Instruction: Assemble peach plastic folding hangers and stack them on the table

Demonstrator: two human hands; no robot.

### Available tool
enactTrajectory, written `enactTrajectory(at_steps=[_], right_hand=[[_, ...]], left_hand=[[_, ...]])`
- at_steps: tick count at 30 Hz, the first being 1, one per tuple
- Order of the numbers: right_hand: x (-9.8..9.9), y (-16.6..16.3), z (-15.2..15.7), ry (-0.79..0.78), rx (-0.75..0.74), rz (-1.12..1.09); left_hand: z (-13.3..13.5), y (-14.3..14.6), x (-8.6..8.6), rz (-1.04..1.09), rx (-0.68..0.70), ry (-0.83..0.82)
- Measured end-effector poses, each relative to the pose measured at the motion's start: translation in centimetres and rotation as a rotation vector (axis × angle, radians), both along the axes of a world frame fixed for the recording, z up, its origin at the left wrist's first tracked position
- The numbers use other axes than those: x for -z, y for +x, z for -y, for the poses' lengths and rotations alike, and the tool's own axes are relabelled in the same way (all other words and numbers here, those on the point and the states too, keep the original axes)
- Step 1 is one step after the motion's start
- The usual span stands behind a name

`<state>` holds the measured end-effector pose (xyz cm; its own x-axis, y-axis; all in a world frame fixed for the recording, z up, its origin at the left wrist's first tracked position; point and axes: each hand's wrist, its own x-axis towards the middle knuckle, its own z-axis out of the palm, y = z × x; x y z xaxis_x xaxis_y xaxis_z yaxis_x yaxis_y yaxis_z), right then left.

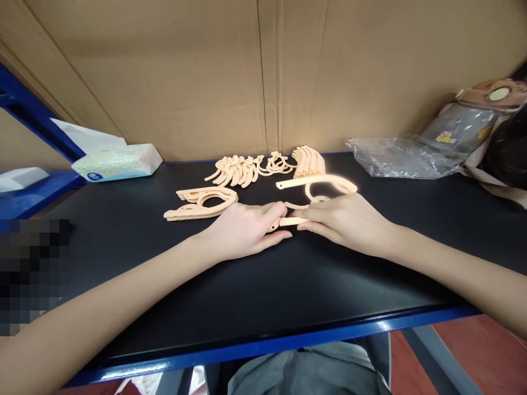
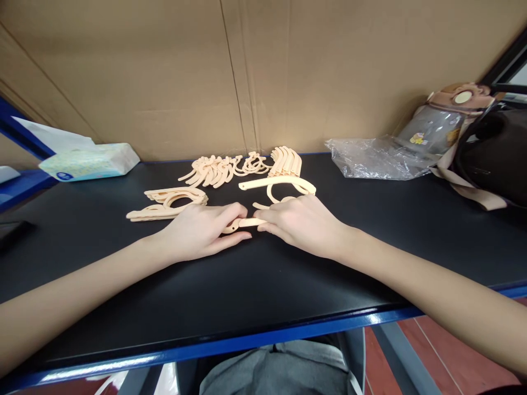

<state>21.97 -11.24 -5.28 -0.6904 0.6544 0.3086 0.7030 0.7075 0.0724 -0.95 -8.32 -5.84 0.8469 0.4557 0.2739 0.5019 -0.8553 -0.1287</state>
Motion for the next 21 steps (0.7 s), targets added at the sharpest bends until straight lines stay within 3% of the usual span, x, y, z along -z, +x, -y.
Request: enactTrajectory(at_steps=[10,15,21], right_hand=[[-0.09,-0.01,0.01,-0.02,0.009,-0.015],[-0.19,-0.01,0.07,-0.061,0.006,-0.068],[-0.19,-0.59,0.61,-0.124,0.035,-0.22]], left_hand=[[0.74,0.47,-0.18,0.2,-0.085,-0.253],[0.61,0.31,-0.17,0.17,-0.124,-0.18],[0.7,0.49,-0.03,-0.009,-0.089,-0.065]])
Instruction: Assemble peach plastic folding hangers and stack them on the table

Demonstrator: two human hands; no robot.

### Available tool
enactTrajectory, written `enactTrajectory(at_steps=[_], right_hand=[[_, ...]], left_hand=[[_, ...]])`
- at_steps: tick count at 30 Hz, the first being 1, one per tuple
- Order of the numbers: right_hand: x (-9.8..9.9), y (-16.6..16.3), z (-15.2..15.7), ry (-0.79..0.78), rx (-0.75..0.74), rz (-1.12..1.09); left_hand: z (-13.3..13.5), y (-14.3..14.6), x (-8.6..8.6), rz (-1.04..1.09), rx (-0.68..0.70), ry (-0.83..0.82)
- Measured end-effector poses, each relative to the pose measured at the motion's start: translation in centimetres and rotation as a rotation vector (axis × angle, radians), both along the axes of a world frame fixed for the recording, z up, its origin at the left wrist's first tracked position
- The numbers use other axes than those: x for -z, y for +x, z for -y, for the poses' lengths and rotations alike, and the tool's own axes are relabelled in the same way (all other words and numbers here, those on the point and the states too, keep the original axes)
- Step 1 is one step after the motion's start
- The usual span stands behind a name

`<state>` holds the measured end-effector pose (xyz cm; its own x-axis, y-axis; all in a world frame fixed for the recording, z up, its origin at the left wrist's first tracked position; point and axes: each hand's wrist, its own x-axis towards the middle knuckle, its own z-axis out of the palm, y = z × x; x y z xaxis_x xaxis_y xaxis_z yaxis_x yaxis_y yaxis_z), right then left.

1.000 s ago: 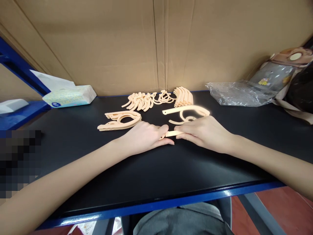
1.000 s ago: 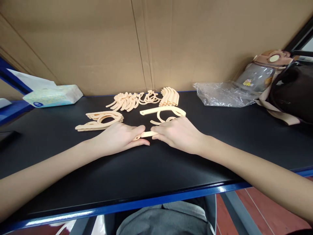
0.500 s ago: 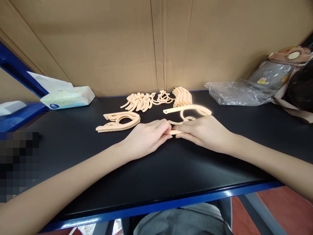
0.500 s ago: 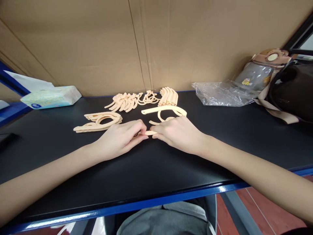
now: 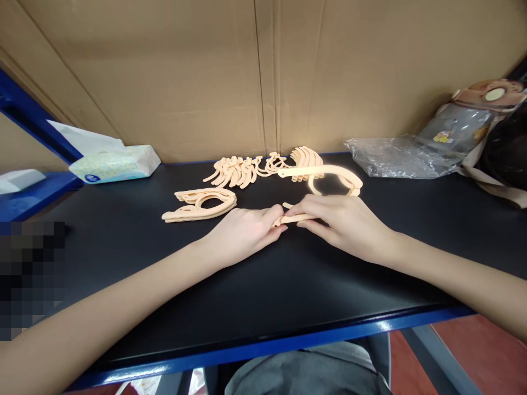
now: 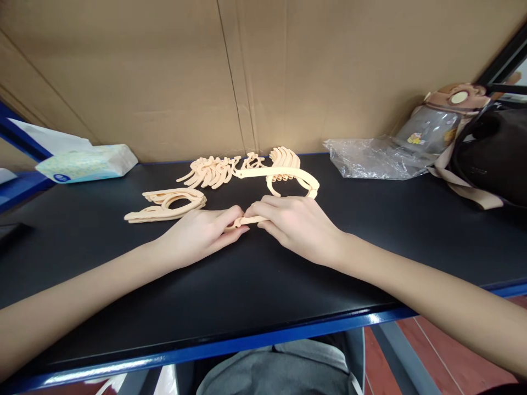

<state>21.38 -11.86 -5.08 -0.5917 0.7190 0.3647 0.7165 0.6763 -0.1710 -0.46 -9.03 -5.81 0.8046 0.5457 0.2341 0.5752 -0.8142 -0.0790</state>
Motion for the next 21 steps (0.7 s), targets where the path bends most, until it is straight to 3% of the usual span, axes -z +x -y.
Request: enactTrajectory(at_steps=[5,14,21], right_hand=[[0.0,-0.6,0.3,-0.104,0.062,-0.078],[0.4,-0.8,-0.4,-0.283,-0.065,-0.146],[0.1,-0.4,-0.7,-0.359,-0.139,-0.219]], left_hand=[[0.3,0.4,0.0,-0.045,0.03,0.034],[0.4,0.6,0.0,-0.138,0.077,0.129],[0.6,0.5,-0.8,-0.116,-0.007,-0.134]])
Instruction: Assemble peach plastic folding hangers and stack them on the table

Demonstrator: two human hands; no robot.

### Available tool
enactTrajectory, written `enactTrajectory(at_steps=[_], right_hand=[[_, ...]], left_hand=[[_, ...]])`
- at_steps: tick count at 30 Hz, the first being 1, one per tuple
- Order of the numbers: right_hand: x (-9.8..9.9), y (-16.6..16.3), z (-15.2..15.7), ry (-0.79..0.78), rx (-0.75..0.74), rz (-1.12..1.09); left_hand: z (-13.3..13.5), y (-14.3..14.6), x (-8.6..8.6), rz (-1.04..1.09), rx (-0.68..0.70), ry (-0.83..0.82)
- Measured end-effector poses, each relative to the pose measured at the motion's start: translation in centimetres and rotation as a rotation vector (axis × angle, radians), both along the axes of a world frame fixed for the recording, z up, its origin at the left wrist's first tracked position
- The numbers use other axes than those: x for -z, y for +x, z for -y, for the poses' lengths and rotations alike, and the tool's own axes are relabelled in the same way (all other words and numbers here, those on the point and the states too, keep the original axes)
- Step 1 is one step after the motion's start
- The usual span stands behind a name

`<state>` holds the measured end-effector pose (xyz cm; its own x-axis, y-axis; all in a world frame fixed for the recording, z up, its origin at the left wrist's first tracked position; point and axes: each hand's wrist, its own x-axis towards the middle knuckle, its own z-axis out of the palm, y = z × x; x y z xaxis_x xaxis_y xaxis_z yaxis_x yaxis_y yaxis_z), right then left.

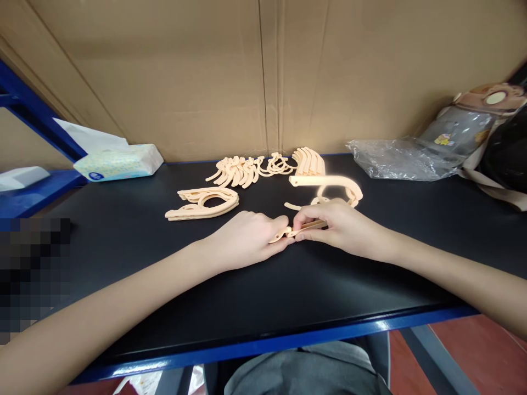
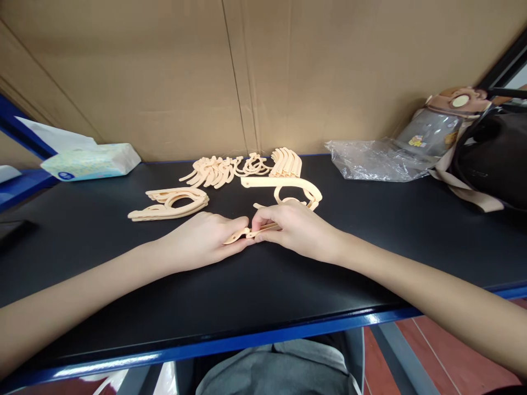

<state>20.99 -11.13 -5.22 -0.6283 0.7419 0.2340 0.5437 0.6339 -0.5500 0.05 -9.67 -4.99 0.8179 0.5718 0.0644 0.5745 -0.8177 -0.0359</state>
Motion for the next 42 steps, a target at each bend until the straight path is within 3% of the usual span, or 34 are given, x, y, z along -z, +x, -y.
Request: enactTrajectory(at_steps=[4,9,16,23,27,32,35,42], right_hand=[[-0.2,0.4,-0.3,-0.087,-0.028,-0.014],[0.0,0.5,-0.6,-0.129,-0.071,-0.035],[-0.5,1.1,-0.7,0.047,0.022,0.184],[-0.8,1.2,-0.3,0.147,-0.056,0.359],[-0.5,0.9,0.2,0.269,-0.01,0.513],[-0.1,0.8,0.1,0.368,0.036,0.54],[-0.1,1.0,-0.3,0.357,0.046,0.505],[-0.4,1.1,-0.5,0.196,0.014,0.378]], left_hand=[[-0.2,-0.3,0.0,0.135,-0.034,-0.154],[-0.3,-0.4,0.5,0.182,0.013,-0.181],[-0.5,-0.6,0.4,0.213,-0.009,-0.166],[-0.5,-1.0,0.3,0.229,0.043,-0.146],[-0.6,-0.9,0.4,0.186,0.073,-0.141],[-0.7,-0.6,0.2,0.177,-0.088,-0.13],[-0.7,-0.6,0.1,0.201,-0.131,-0.119],[-1.3,-1.0,0.6,0.23,-0.077,-0.145]])
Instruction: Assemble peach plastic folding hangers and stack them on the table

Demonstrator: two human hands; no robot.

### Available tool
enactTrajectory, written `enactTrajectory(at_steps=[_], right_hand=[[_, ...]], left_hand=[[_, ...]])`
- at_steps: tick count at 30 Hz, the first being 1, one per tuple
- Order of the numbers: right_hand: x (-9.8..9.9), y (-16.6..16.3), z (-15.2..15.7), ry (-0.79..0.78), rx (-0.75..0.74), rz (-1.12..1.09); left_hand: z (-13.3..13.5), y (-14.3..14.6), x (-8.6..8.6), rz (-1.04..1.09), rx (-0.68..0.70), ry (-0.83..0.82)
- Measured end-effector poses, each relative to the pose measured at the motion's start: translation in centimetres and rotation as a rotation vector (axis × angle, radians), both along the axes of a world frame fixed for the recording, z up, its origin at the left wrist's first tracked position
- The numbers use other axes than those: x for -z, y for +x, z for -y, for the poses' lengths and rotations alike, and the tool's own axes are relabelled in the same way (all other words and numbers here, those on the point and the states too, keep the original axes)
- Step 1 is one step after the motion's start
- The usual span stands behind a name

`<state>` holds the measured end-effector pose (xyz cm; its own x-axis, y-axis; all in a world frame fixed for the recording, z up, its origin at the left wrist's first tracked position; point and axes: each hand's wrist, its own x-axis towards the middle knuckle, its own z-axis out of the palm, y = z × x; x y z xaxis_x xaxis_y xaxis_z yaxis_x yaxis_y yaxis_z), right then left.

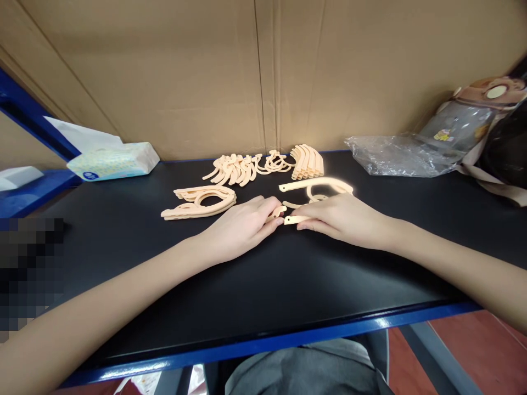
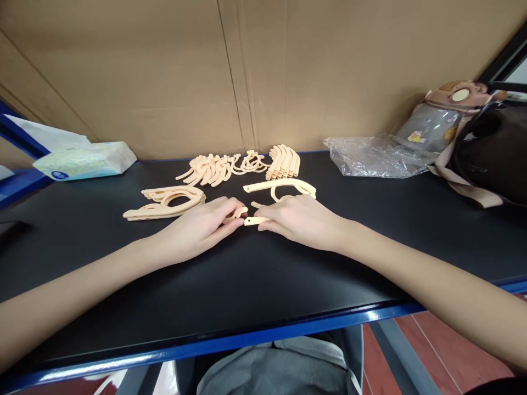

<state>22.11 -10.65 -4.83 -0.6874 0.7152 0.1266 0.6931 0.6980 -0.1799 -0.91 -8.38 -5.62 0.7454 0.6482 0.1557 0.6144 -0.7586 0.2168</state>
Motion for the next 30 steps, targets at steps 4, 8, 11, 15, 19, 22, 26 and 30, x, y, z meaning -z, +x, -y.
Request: enactTrajectory(at_steps=[4,8,11,15,19,22,26,30], right_hand=[[0.0,0.1,0.0,0.027,0.004,-0.036],[0.2,0.3,-0.1,0.091,-0.01,-0.059],[0.2,0.2,-0.1,0.11,-0.022,-0.069],[0.1,0.1,0.2,0.124,-0.035,-0.08],[0.2,0.1,0.3,0.165,-0.028,-0.094],[0.2,0.0,0.4,0.174,-0.034,-0.099],[0.1,0.0,0.5,0.156,-0.025,-0.113],[0.1,-0.1,0.6,0.137,-0.024,-0.11]], left_hand=[[0.1,0.1,-0.1,-0.041,0.016,0.011],[0.5,0.3,-0.6,-0.083,-0.001,-0.015],[0.7,0.4,-1.0,-0.083,-0.001,-0.042],[0.9,0.5,-1.1,-0.101,0.015,-0.041],[0.7,0.6,-1.0,-0.123,0.013,-0.014],[0.7,0.7,-1.1,-0.129,0.013,-0.011],[0.8,0.7,-1.4,-0.201,0.025,0.039],[0.8,0.7,-1.3,-0.313,0.04,0.185]])
